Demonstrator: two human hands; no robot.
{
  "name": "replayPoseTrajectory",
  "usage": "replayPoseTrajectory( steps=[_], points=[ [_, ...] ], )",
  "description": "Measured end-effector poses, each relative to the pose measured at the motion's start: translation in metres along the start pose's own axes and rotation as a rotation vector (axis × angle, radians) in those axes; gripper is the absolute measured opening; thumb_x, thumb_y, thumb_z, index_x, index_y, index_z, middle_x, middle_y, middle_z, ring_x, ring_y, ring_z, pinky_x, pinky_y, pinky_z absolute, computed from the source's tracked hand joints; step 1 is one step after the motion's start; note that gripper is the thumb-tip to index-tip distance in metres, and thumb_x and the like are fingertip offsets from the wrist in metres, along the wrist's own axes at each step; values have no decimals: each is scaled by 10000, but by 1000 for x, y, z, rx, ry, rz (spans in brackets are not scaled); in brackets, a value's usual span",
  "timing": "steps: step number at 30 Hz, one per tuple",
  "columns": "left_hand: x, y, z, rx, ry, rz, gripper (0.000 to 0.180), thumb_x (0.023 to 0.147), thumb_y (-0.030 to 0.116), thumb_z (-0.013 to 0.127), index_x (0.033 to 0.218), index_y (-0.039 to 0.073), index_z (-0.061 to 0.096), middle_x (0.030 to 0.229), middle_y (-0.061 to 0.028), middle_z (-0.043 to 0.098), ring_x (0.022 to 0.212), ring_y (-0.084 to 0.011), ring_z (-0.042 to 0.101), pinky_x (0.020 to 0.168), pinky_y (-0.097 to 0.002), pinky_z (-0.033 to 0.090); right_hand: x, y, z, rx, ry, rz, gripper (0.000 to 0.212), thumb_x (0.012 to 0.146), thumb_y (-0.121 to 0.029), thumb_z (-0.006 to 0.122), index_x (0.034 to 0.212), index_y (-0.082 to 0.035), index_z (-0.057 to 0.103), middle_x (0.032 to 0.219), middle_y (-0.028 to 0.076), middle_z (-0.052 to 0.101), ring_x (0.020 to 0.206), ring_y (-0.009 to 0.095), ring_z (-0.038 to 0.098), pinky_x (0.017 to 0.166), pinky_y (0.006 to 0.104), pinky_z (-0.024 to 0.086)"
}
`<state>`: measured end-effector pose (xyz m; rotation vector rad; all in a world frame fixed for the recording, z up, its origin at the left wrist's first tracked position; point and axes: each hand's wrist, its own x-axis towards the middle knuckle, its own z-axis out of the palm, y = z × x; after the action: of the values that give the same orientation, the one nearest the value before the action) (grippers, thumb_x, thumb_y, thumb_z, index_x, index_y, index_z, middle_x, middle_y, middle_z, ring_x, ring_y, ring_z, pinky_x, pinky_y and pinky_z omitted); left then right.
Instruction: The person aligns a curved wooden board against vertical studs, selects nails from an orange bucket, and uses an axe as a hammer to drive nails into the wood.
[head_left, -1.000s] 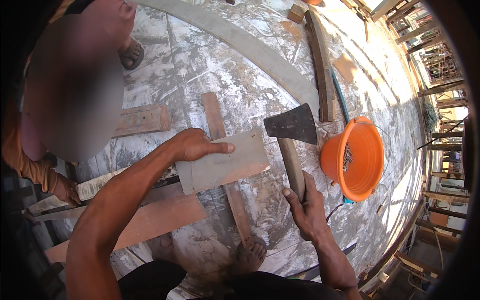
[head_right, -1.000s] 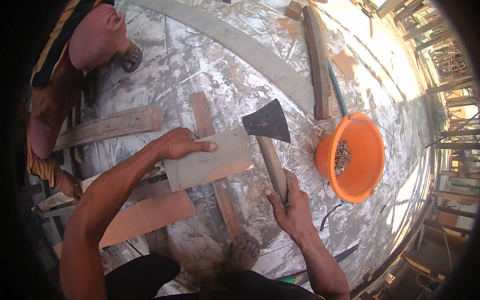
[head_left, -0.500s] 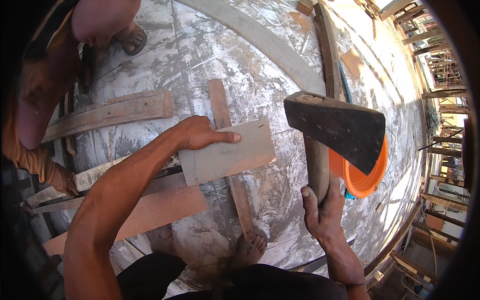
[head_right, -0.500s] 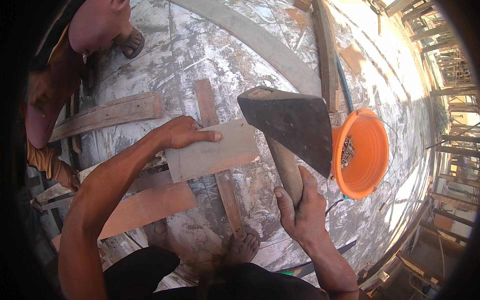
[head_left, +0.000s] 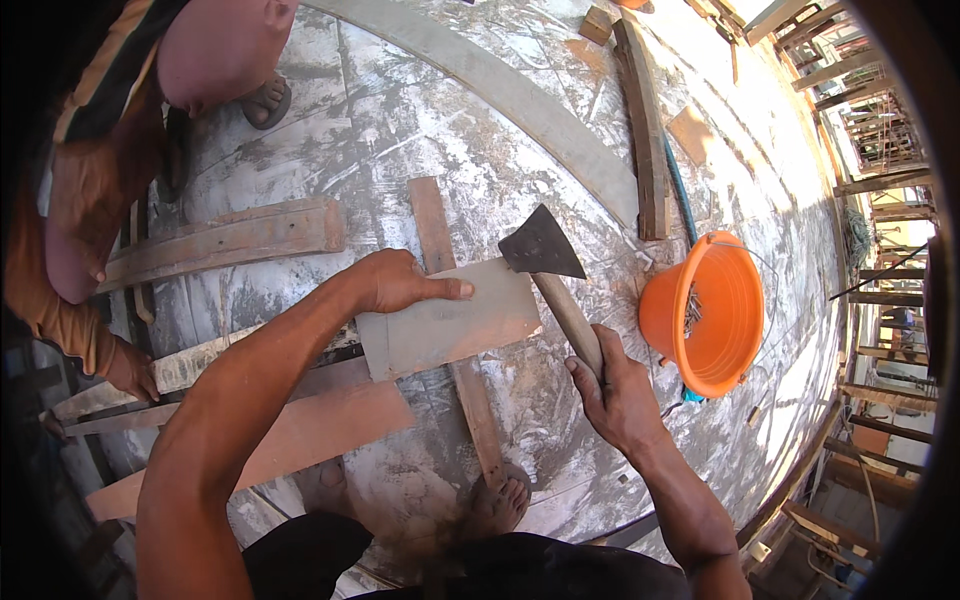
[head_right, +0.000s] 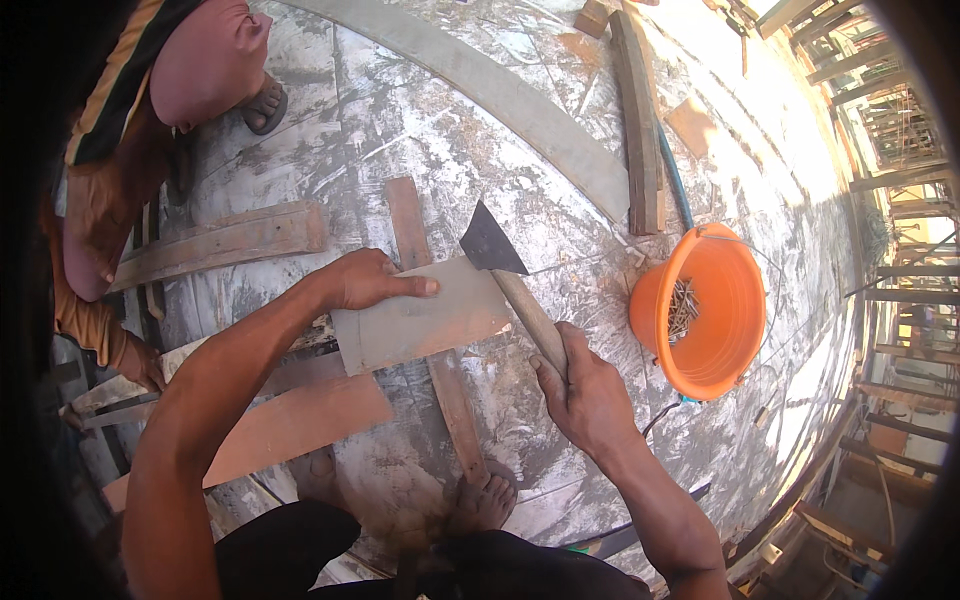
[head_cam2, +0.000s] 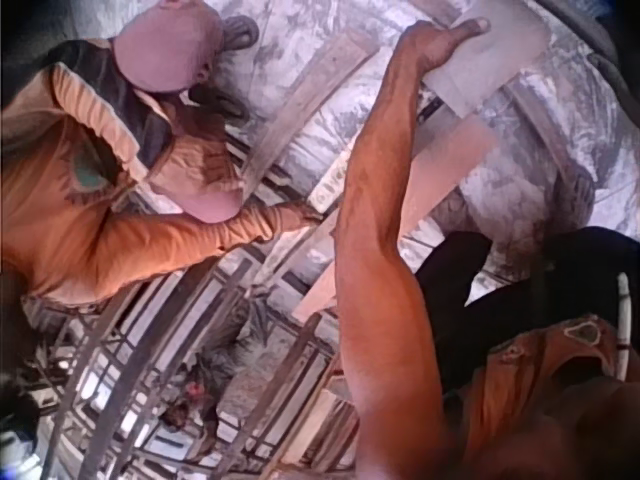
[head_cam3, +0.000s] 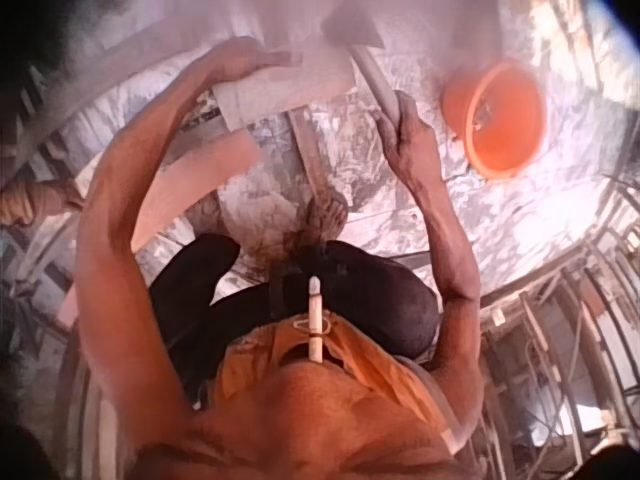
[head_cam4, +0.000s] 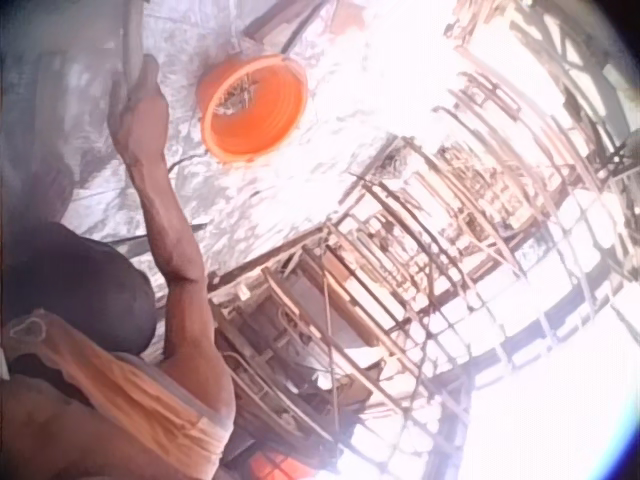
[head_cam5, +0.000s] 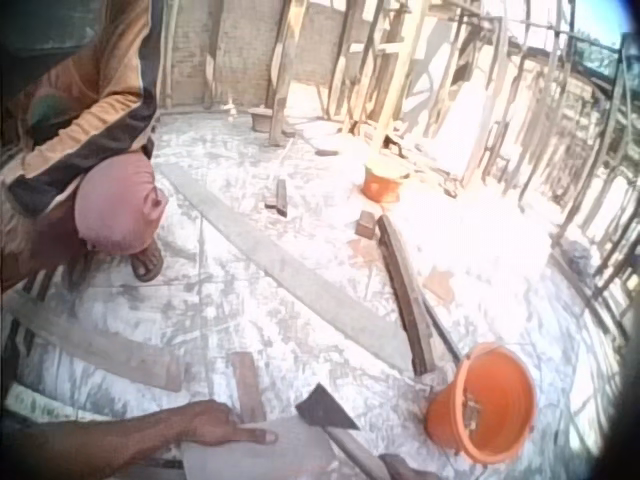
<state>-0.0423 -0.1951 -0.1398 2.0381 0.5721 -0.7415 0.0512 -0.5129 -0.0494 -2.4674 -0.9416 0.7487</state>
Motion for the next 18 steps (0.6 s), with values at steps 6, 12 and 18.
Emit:
replayPoseTrajectory(
  steps=[6, 12, 18],
  points=[
    [-5, 7, -8, -58, -134, -36, 1084, 653, 963, 597, 901, -75, 788, 918, -322, 713, 969, -405, 721, 825, -475, 564, -24, -14, -7, 172, 226, -58, 505, 965, -195, 691, 1359, -4, 439, 855, 287, 692, 788, 476, 715, 661, 486, 565],
    [2, -8, -3, 14, 25, -21, 1053, 653, 948, 620, 904, -60, 794, 928, -316, 716, 965, -399, 722, 823, -466, 563, 5, -7, -2, 60, 103, -110, 465, 983, -185, 656, 1360, -14, 445, 828, 298, 674, 758, 470, 707, 644, 487, 553],
    [5, 4, -2, -31, -104, -4, 1048, 665, 948, 607, 914, -52, 797, 958, -312, 722, 978, -396, 722, 846, -474, 561, -22, 3, 6, 127, 236, -93, 530, 957, -182, 699, 1365, 31, 437, 906, 252, 709, 788, 416, 743, 703, 438, 585]
  ],
)
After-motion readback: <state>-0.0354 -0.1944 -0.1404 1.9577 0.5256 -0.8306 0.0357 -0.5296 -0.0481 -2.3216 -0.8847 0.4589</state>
